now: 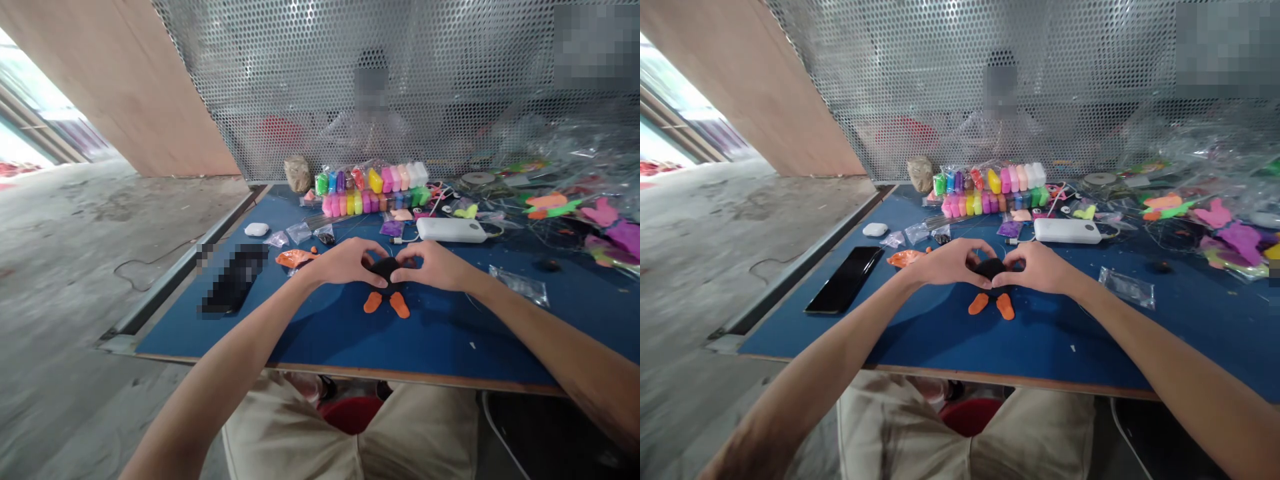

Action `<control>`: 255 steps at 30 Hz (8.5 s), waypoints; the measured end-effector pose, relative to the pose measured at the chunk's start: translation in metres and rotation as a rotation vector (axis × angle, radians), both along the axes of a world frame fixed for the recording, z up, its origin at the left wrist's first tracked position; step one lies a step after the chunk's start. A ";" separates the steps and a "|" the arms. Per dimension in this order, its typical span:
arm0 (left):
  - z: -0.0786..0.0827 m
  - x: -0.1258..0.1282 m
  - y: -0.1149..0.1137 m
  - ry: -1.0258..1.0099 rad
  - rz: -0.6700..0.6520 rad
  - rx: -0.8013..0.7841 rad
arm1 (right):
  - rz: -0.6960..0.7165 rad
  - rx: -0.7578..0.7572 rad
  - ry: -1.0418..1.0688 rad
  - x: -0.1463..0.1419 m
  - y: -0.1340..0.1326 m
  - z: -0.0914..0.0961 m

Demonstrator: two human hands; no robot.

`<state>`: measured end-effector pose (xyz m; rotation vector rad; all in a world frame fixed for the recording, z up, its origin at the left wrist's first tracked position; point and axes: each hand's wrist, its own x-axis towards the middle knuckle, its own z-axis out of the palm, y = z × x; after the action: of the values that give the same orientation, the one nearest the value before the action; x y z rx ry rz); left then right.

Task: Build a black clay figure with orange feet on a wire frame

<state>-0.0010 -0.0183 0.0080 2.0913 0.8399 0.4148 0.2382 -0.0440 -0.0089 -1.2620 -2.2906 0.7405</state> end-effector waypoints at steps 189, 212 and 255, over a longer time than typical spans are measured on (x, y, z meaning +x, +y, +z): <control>-0.032 0.008 0.029 -0.463 0.354 0.085 | -0.319 -0.069 0.669 0.008 0.027 -0.026; -0.029 0.015 0.021 -0.553 0.360 -0.013 | -0.268 -0.109 0.707 0.006 0.027 -0.029; -0.017 0.013 0.012 -0.261 0.261 0.330 | -0.304 0.213 0.344 0.000 0.006 -0.001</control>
<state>0.0116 -0.0060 -0.0091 2.1625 0.9385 1.0032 0.2377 -0.0377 -0.0102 -1.2360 -1.7996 0.5401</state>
